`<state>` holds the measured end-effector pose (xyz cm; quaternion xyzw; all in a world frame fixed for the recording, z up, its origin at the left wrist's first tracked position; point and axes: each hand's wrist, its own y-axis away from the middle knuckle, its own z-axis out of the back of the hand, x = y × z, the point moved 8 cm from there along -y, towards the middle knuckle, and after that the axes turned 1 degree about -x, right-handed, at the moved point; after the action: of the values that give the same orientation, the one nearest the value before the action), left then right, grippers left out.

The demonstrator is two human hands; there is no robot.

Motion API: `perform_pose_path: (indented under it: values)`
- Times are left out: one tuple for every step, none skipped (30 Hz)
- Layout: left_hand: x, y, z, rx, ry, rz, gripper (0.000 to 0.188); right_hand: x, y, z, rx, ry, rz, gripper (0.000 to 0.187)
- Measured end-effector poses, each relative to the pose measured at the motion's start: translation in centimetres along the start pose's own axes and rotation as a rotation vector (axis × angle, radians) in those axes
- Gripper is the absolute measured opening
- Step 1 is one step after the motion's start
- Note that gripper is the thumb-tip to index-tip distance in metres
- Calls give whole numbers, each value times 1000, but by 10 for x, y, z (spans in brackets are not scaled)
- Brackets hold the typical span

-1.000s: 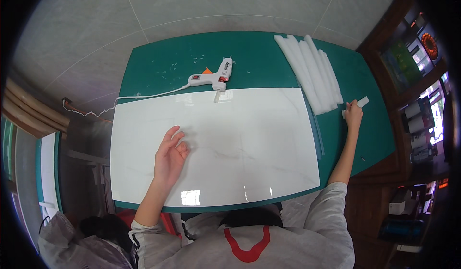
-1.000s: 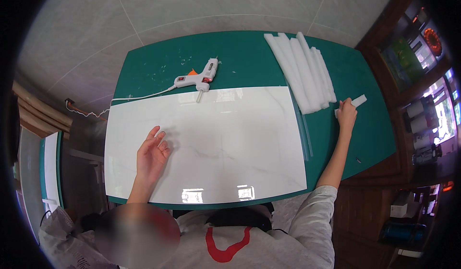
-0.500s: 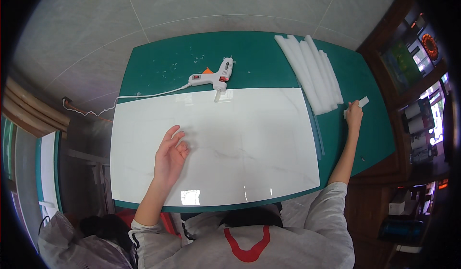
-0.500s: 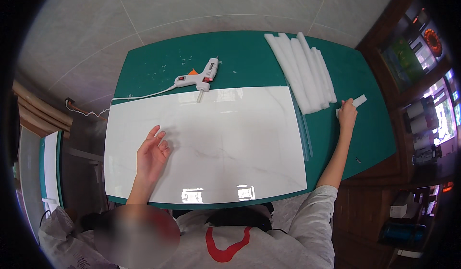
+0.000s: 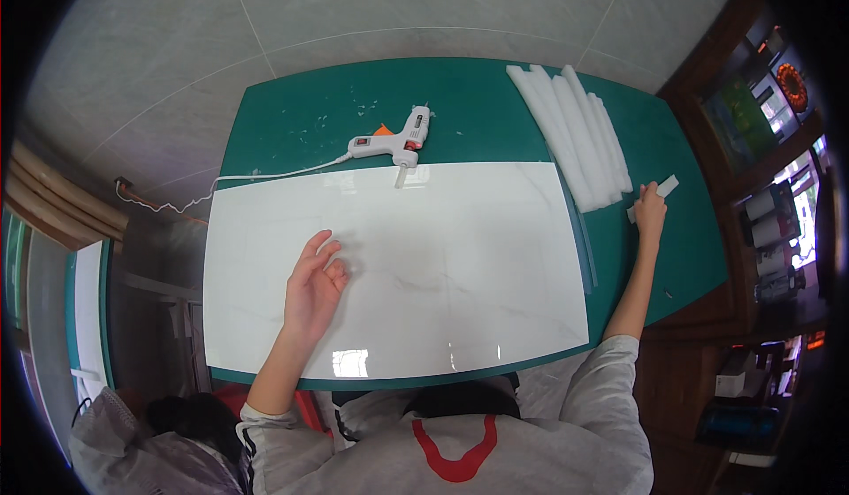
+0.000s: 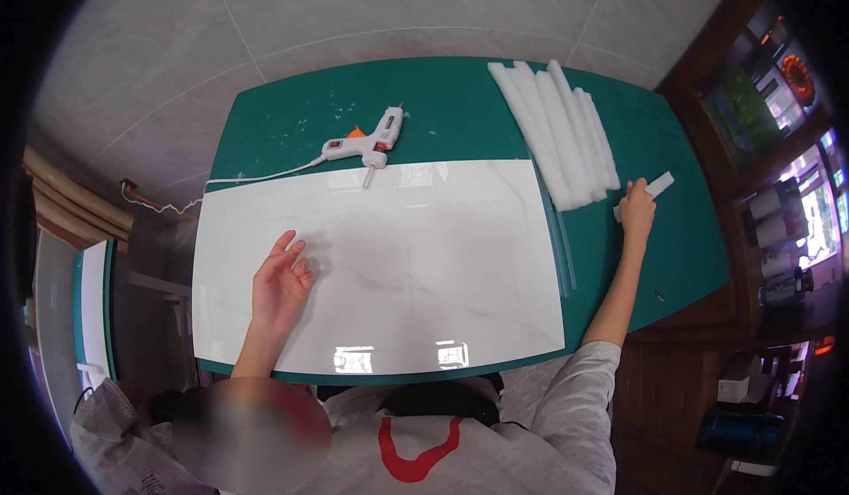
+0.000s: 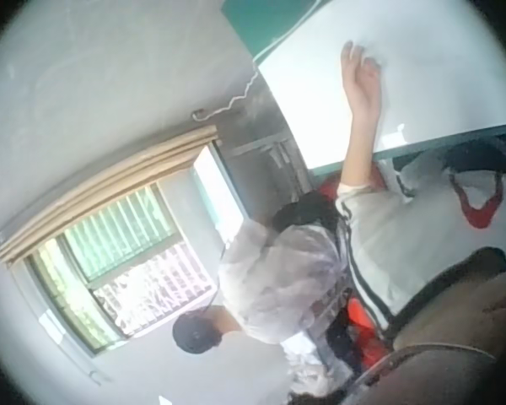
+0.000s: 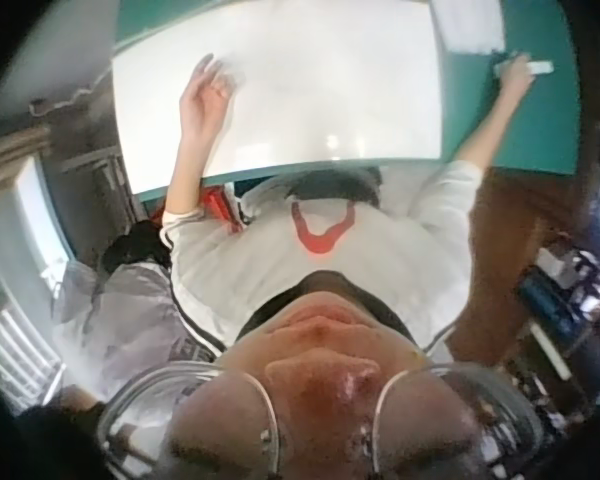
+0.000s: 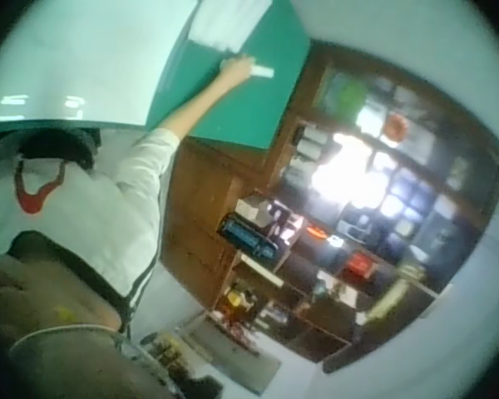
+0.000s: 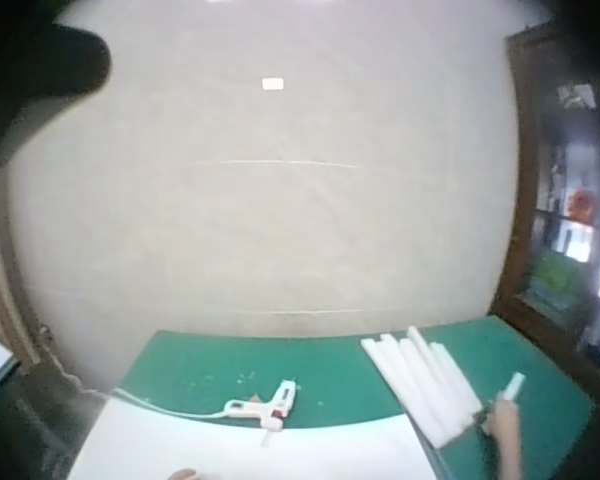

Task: Assembling a rectangular structure using foam strips and a hot glue gun.

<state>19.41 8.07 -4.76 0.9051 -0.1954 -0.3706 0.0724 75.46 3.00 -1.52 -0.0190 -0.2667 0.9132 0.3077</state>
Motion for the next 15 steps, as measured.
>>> perform_pose_path:
  values:
    - [0,0,0,0,0,0,36,0,0,0,0,0,0,17]
    - [0,0,0,0,1,-1,36,0,-1,-1,-8,22,4,20]
    - [0,0,0,-1,2,-1,36,0,-1,0,-16,45,9,23]
    - [0,0,0,-1,2,-1,36,0,-1,0,-16,45,9,23]
    - [0,0,0,3,2,1,36,1,-1,0,-21,61,28,27]
    - [1,0,0,7,3,3,36,3,-1,1,-26,76,47,30]
    - [1,0,0,6,3,3,36,3,-1,1,-26,76,47,30]
    - [0,0,0,15,4,2,36,3,-1,1,-34,90,47,33]
    - [0,0,-1,24,6,0,36,3,-1,1,-43,103,47,36]
    - [0,0,-1,24,6,0,36,3,-1,2,-43,103,47,36]
    - [0,0,0,23,5,1,35,4,0,3,-37,99,45,37]
    - [0,0,0,22,5,1,35,4,0,3,-32,95,42,37]
    - [0,0,0,22,5,1,35,4,0,3,-32,96,42,37]
    - [0,0,-1,22,4,0,35,4,0,4,-36,105,38,35]
    - [0,0,-1,22,3,-1,35,4,0,5,-39,113,35,34]
